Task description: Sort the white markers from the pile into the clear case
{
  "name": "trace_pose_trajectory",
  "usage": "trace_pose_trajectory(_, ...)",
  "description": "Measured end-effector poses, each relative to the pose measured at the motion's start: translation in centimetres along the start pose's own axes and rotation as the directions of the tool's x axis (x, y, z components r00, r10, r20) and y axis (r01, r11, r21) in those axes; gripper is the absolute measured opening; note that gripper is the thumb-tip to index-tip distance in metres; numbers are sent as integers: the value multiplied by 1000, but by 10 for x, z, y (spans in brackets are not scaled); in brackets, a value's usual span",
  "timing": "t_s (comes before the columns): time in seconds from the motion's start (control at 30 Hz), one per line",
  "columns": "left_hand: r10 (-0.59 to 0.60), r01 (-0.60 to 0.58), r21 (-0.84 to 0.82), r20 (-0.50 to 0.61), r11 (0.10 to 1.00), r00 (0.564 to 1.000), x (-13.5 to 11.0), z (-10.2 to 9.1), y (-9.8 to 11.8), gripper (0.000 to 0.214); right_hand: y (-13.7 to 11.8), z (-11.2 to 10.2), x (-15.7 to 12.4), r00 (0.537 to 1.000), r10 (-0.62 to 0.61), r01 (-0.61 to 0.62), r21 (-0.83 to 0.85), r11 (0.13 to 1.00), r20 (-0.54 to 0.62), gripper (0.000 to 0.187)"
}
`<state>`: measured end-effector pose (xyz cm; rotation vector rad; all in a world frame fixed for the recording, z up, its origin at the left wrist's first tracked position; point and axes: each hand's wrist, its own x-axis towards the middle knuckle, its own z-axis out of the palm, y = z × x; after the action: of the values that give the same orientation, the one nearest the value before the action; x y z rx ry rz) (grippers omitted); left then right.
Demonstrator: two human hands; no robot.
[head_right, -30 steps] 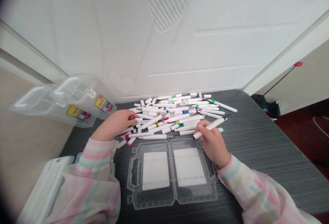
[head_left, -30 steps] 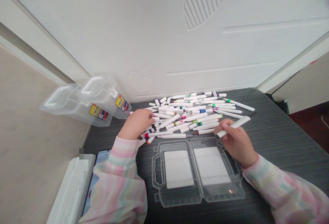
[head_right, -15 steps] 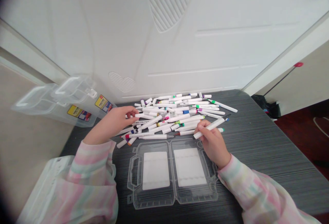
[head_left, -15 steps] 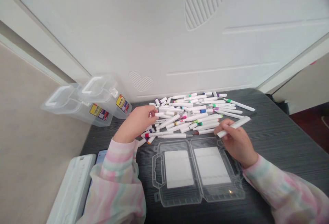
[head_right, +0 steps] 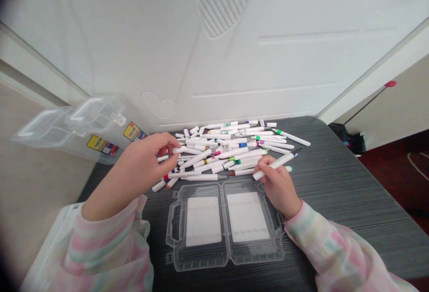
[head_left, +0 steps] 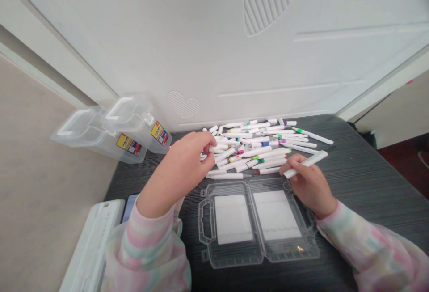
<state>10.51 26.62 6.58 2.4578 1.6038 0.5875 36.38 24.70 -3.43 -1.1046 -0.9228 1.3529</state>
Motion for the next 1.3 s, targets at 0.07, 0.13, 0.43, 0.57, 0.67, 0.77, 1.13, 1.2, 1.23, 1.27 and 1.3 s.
trace_pose_trajectory(0.07,5,-4,24,-19,1000,1000,-1,0,1,12,0,0,0,1000,-4,4,-3,1000,0,24)
trace_pose_trajectory(0.13,11,-9,46,-31,999,999,-1,2,1,13,0,1,-1,1000,-10,10,-1,1000,1,24)
trace_pose_trajectory(0.43,26,-28,90,24,996,999,5,14,-13,16,0,0,-1,1000,-13,13,9,1000,14,24)
trace_pose_trajectory(0.57,-72,66,65,102,996,992,9,18,-24,14,1,-1,-2,1000,-11,10,16,1000,30,27)
trace_pose_trajectory(0.67,-119,107,77,174,991,978,11,19,-32,12,2,-1,-4,999,-22,24,-33,999,47,28)
trace_pose_trajectory(0.77,-141,124,97,196,988,970,12,22,-38,12,3,-1,-5,996,-58,66,-128,990,71,32)
trace_pose_trajectory(1.13,-191,175,81,305,981,933,16,44,-52,19,6,-4,-7,994,-63,75,-142,987,89,28)
trace_pose_trajectory(1.2,-188,173,75,313,982,931,16,44,-52,20,6,-4,-7,994,-74,86,-144,986,85,27)
trace_pose_trajectory(1.23,-189,174,74,315,982,930,16,44,-53,21,6,-4,-7,994,-77,88,-149,985,81,27)
trace_pose_trajectory(1.27,-191,176,77,313,981,930,15,43,-53,22,6,-4,-7,994,-79,89,-154,984,75,27)
trace_pose_trajectory(1.3,-197,179,84,311,980,930,15,42,-54,23,6,-4,-6,994,-78,88,-161,983,70,27)
